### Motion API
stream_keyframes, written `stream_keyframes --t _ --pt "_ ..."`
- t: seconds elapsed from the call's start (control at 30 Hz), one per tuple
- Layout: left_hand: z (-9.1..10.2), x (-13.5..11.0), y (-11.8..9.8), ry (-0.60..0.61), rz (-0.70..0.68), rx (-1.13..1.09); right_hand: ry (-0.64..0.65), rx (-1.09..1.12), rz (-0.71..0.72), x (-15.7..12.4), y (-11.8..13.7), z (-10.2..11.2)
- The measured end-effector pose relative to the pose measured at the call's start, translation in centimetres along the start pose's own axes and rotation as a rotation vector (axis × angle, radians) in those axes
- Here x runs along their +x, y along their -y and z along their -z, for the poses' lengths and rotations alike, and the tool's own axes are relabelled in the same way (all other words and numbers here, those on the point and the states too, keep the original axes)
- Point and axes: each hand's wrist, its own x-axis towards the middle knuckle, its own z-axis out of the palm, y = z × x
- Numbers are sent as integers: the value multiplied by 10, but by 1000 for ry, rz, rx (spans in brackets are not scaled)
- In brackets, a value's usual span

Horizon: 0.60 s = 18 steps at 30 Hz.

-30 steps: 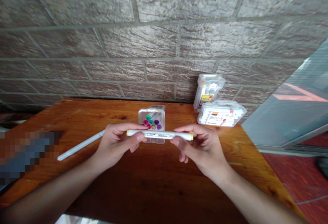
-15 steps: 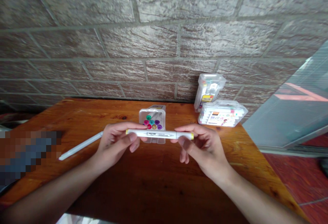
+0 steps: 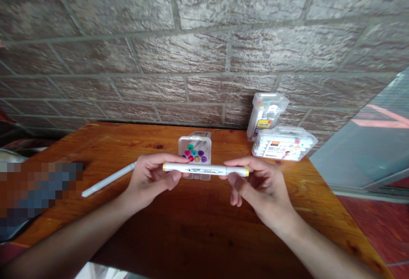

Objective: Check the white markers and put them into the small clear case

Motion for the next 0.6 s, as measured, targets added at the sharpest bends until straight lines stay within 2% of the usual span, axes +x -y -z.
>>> stream_keyframes --t 0.27,0.6 --pt "-1 1 0 -18 -2 5 36 -50 90 2 -2 2" --pt "-1 3 1 -79 5 133 -25 -126 108 0 -5 -1"
